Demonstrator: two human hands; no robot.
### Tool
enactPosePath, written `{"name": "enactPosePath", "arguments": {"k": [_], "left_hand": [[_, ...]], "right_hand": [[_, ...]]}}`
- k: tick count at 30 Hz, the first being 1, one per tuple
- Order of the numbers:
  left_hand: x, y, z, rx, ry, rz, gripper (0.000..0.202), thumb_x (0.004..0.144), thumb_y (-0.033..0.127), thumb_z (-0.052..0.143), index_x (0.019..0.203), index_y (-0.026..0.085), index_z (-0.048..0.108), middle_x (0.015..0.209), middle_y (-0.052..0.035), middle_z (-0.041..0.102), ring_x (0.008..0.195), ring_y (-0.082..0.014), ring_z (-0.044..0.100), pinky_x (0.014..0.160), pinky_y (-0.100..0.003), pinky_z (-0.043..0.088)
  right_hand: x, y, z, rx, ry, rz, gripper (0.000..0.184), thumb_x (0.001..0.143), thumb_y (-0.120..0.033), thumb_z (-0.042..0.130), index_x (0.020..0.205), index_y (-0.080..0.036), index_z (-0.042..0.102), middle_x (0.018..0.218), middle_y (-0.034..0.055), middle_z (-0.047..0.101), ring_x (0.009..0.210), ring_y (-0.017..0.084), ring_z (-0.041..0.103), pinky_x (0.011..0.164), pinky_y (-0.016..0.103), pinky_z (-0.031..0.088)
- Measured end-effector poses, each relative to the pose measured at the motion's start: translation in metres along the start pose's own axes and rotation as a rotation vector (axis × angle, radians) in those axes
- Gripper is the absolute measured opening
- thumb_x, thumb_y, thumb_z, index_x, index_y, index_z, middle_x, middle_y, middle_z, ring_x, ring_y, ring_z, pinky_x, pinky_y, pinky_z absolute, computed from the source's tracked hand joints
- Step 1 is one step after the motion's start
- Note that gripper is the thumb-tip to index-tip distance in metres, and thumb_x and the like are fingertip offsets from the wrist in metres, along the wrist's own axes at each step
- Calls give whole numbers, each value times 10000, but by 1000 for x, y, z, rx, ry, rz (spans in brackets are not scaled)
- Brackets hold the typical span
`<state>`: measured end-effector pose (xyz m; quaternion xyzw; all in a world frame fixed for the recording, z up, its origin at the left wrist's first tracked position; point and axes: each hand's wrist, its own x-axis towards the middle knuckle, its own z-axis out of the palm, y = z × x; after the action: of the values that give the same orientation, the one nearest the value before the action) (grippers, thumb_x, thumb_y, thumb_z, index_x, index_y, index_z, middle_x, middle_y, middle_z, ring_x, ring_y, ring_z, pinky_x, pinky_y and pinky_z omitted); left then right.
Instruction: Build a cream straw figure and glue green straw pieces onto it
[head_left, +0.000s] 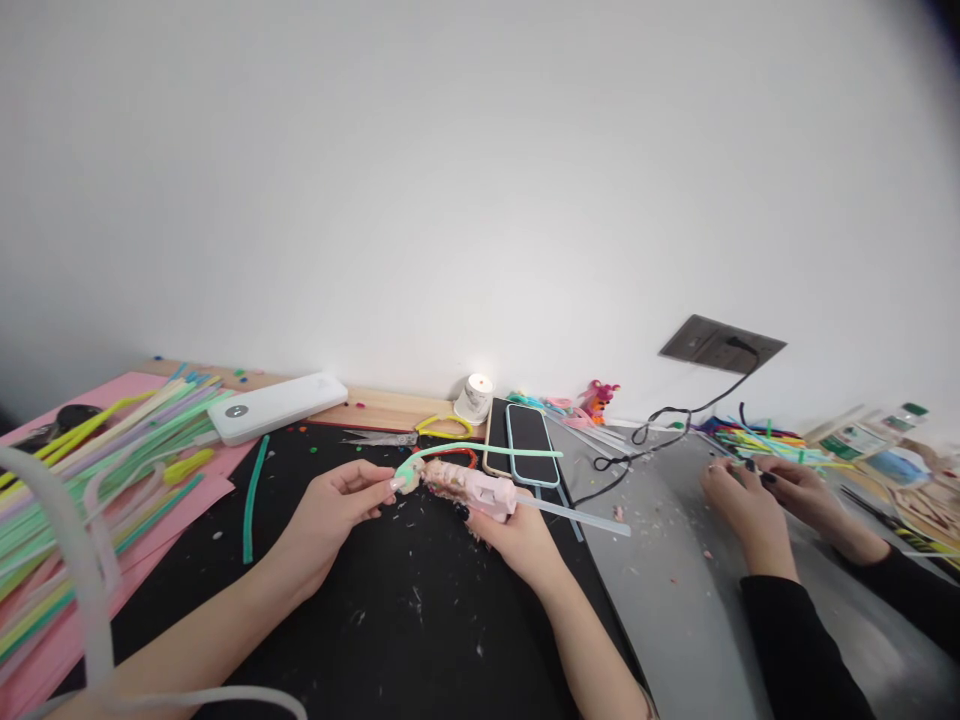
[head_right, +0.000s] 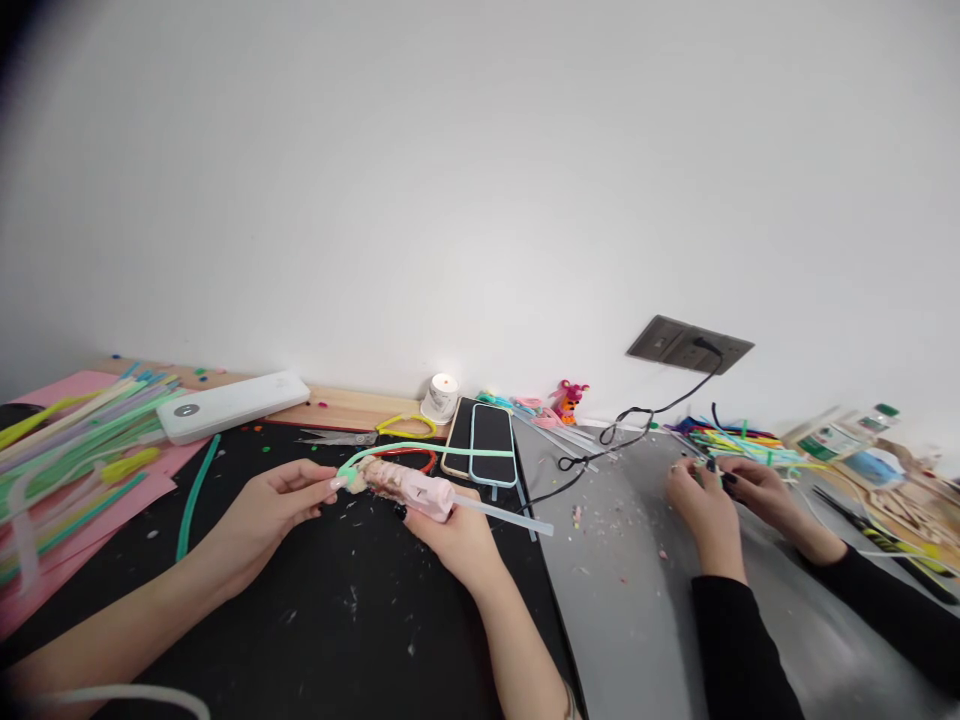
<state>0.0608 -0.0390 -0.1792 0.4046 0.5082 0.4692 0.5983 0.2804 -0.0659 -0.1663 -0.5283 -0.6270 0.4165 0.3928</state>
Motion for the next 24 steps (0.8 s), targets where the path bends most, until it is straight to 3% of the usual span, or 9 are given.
{"name": "enactPosePath", "arguments": {"k": [6,14,24], "left_hand": [[1,-2,-2,27,-62,-1,218,642,324,751,768,164,673,655,13,630,660,-121,542,623,-220,403],[1,1,-1,-14,31,-2,264,607,330,776,774,157,667,658,9,624,665,-125,539,604,-216,394],[0,2,-2,6,21,9,255,612,326,768,776,156,673,662,3,630,667,-132,548,608,-226,403]], "right_hand": [[0,-1,0,25,-43,-27,281,735,-188,601,999,-144,686,792,27,679,615,138,549,552,229,428],[-1,0,-2,40,-26,-31,347,762,-181,592,1104,-164,647,987,57,695,806,198,625,666,259,484],[0,-2,-1,-19,-16,-6,222,719,-194,616,923,-145,690,775,14,672,615,134,544,559,223,422]]}}
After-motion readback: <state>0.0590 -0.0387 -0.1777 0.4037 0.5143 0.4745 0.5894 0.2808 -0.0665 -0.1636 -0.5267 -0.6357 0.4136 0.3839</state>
